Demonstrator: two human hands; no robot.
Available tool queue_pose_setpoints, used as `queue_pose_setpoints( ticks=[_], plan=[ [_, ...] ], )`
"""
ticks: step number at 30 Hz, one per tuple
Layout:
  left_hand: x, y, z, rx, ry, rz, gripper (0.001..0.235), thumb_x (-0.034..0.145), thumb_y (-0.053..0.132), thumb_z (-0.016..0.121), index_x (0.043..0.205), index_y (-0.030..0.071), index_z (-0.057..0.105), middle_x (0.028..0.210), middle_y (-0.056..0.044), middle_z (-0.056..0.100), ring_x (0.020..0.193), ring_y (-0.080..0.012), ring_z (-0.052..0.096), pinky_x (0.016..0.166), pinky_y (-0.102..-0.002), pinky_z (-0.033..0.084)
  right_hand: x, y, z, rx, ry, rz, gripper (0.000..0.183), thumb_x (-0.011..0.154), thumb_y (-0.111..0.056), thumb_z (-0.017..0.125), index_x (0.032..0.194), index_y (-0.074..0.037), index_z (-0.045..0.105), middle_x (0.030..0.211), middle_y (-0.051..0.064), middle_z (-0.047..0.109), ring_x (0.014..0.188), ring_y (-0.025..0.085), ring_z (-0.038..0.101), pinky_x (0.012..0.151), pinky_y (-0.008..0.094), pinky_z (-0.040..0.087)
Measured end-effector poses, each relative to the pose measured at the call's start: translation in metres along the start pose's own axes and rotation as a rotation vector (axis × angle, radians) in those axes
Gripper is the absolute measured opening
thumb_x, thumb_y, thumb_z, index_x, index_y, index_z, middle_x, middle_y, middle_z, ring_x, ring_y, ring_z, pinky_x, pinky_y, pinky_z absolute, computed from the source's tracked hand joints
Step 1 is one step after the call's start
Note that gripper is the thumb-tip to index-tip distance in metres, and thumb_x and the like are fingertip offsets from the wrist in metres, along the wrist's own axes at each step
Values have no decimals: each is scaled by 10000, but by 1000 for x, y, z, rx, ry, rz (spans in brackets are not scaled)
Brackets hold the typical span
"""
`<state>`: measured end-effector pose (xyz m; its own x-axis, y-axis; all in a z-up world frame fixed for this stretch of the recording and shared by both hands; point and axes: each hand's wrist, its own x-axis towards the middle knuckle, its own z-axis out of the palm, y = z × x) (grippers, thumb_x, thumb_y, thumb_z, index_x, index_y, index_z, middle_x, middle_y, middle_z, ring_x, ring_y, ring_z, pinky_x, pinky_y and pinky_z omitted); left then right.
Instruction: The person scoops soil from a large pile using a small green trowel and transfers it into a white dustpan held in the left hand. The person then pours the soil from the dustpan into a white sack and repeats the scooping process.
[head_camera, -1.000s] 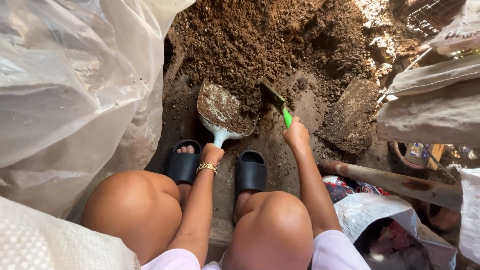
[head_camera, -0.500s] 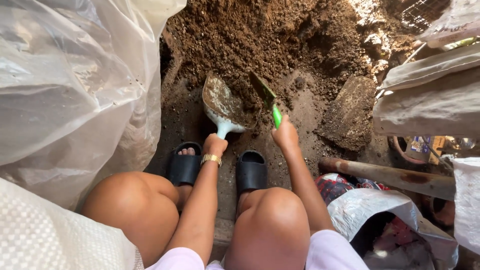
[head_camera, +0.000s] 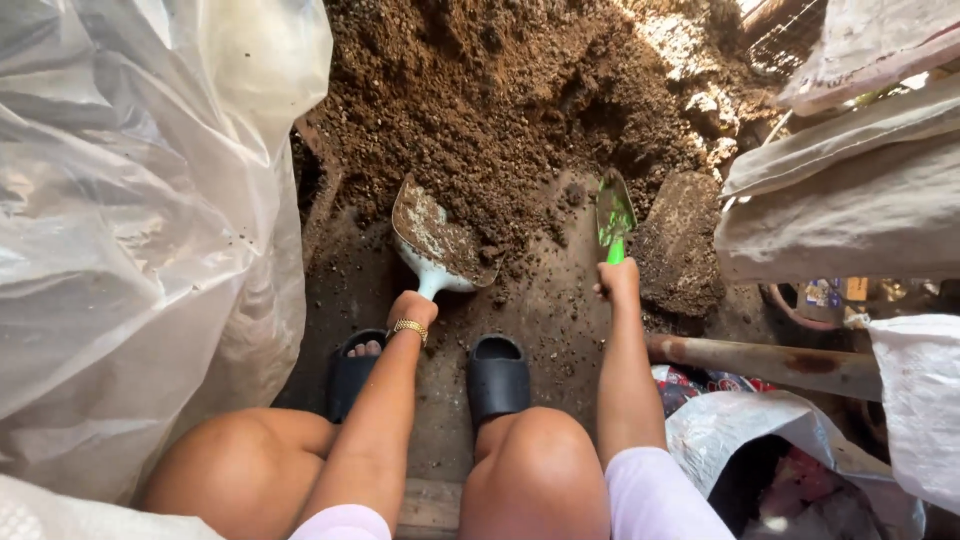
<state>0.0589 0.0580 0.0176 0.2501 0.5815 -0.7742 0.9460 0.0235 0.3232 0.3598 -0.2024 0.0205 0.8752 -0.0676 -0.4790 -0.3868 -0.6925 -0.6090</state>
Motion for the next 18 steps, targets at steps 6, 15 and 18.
queue_pose_setpoints(
  ticks=[6, 15, 18],
  plan=[
    [9, 1, -11, 24, 33, 57, 402, 867, 110, 671, 1206, -103, 705, 1092, -272, 751, 1064, -447, 723, 856, -627, 571, -42, -10, 82, 104, -96, 34, 454, 820, -24, 574, 1224, 147, 454, 705, 233, 630, 423, 316, 662, 287, 439, 514],
    [-7, 3, -7, -20, 7, 25, 403, 881, 125, 641, 1226, -74, 705, 1127, -245, 754, 1114, -425, 712, 890, -604, 568, 14, -57, 73, 112, -116, -42, 298, 761, -6, 623, 999, 167, 568, 620, 197, 598, 417, 246, 647, 288, 381, 517],
    [-11, 5, -6, -24, -3, 6, 410, 881, 135, 642, 1240, -52, 703, 1136, -226, 757, 1114, -405, 717, 902, -591, 571, 23, -83, 87, 149, -144, 8, 253, 791, -9, 600, 972, 166, 579, 616, 185, 587, 410, 223, 623, 297, 373, 516]
  ],
)
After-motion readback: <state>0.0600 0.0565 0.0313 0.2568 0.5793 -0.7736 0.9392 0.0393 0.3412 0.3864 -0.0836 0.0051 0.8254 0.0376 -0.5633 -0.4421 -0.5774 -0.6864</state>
